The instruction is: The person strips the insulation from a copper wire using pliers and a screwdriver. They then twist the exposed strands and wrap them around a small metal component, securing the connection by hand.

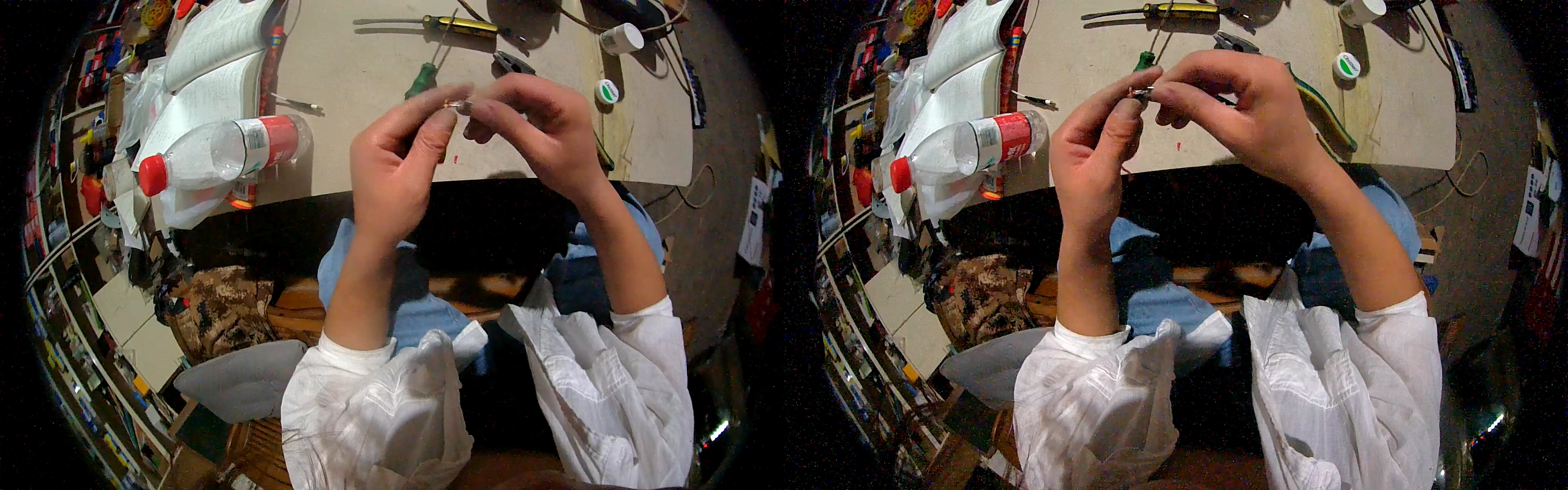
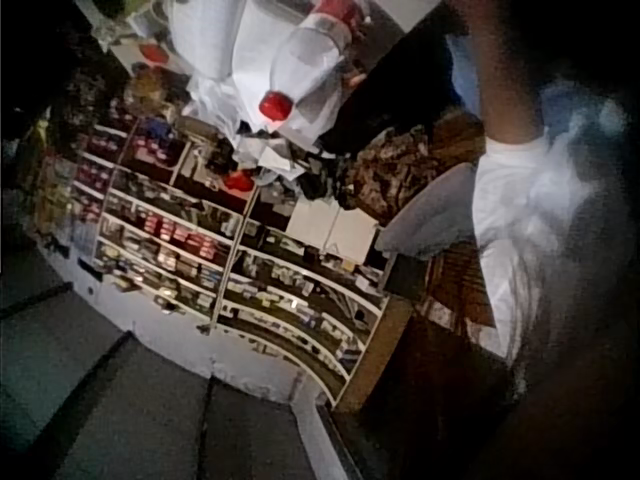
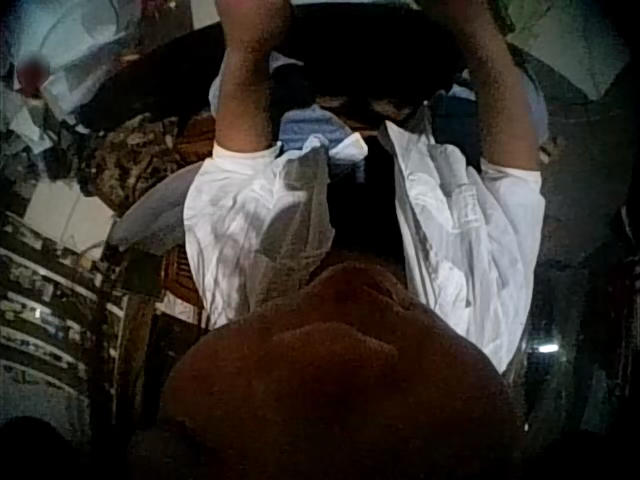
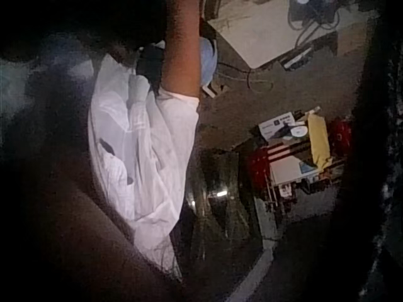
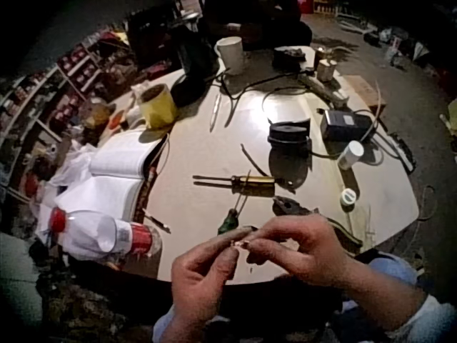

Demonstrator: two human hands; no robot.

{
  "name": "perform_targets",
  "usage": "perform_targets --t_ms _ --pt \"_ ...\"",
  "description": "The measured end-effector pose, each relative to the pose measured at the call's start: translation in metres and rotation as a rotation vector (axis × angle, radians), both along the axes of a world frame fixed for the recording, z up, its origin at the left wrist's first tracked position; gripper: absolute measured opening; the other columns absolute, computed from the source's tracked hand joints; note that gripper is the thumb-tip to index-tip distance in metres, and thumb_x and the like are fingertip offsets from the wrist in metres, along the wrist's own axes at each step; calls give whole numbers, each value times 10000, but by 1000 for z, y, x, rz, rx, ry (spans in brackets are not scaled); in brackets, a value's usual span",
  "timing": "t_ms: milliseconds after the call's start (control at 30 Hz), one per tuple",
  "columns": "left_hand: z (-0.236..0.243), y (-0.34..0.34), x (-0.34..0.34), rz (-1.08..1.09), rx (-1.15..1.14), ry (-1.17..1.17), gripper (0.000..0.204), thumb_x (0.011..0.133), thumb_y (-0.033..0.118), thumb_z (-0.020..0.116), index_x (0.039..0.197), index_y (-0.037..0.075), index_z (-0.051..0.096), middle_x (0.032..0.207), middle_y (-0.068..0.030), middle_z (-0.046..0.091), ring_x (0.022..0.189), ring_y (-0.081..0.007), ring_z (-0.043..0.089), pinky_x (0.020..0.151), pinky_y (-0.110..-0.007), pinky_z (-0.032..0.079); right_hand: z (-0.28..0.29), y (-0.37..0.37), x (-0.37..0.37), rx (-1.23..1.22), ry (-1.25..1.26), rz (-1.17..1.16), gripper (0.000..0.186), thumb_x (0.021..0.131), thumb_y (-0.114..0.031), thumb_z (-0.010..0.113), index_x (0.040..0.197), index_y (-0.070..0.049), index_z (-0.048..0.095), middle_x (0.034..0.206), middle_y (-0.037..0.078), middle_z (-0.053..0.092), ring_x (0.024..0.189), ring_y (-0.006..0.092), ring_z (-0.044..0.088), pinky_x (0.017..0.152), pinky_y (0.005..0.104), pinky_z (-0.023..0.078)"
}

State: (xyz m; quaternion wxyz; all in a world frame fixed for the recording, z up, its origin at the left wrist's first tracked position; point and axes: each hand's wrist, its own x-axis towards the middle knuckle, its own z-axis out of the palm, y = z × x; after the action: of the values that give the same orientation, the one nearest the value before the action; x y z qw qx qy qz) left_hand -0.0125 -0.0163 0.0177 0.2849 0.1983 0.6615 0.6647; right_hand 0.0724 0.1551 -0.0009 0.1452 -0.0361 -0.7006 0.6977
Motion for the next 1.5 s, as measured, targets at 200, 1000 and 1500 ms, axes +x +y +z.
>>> perform_targets --t_ms 200,1000,1500 --pt "-18 0 -11 41 -198 34 232 994 142 626 1123 -20 731 796 -14 663 728 -70 562 660 -226 443 -1 12 1 487 -112 -196 214 941 -223 731 956 -9 727 788 85 728 665 216 695 617 295 537" --pt "-31 28 -43 276 -106 287 163 954 88 695 1068 -25 726 950 -81 757 874 -124 704 788 -251 545 -7 64 54 546 -681 -139 349 826 -272 785 952 41 697 876 121 673 800 252 634 739 366 489" --pt "-31 44 -26 383 -130 935 156 866 20 742 1019 40 762 882 -89 728 721 -159 668 651 -283 536 19 13 44 -493 -560 123 334 954 -325 702 1089 -21 738 897 -42 656 766 52 546 694 232 421"
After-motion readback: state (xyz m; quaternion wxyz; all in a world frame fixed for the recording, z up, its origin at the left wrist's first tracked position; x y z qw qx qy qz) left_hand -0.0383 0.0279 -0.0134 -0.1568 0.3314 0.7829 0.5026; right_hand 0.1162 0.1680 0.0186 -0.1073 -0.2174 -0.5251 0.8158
